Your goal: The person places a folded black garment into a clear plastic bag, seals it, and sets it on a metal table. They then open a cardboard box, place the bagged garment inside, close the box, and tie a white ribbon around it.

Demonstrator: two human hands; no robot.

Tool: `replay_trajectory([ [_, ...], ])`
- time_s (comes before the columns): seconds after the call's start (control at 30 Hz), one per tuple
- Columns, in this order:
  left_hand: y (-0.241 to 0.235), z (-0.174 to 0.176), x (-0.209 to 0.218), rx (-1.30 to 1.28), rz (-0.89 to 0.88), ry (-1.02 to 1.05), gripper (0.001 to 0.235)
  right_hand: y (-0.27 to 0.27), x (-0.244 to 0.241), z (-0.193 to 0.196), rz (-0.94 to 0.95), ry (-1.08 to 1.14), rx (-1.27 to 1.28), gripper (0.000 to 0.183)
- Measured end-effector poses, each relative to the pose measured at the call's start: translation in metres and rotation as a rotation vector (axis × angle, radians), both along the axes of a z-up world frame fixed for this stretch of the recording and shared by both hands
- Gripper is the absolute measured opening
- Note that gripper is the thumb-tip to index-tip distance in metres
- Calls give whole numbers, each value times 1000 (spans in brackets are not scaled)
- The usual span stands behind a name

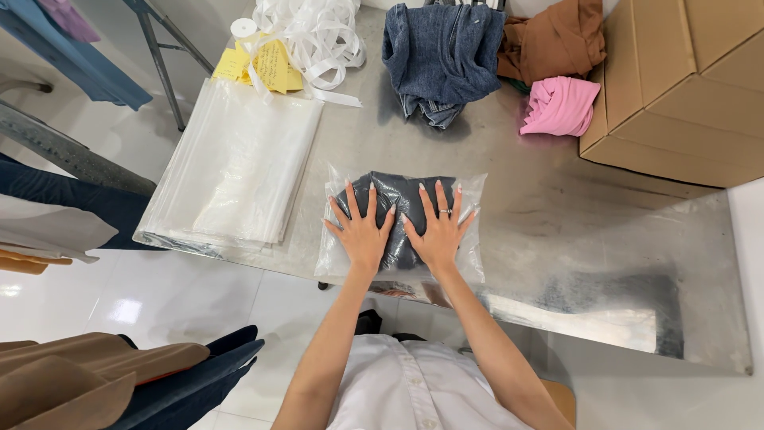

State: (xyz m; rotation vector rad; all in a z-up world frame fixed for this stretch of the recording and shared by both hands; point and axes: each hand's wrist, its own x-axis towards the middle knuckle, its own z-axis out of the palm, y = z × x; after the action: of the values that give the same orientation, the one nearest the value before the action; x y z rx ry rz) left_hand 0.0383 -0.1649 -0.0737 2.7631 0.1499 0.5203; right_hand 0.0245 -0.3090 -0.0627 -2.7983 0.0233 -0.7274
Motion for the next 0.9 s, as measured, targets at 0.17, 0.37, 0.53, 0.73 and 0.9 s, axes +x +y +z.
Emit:
replay_trajectory([
  [0.17, 0, -9, -1, -23, -5, 55, 63, 0, -1, -5, 1, -21, -20, 63],
  [0.37, 1, -19, 0, -47, -19, 120, 64, 2, -1, -10, -3, -63, -53, 63],
  [0.53, 1, -24, -1, -59, -23, 154, 65, 2, -1, -14, -13, -85, -95, 63],
  [0.73, 3, -38, -2, -81, -30, 183, 65, 7, -3, -9, -16, -141, -175, 63],
  [0.9, 5, -47, -1, -82, -25, 190, 63, 16, -5, 1, -22, -196, -248, 60],
])
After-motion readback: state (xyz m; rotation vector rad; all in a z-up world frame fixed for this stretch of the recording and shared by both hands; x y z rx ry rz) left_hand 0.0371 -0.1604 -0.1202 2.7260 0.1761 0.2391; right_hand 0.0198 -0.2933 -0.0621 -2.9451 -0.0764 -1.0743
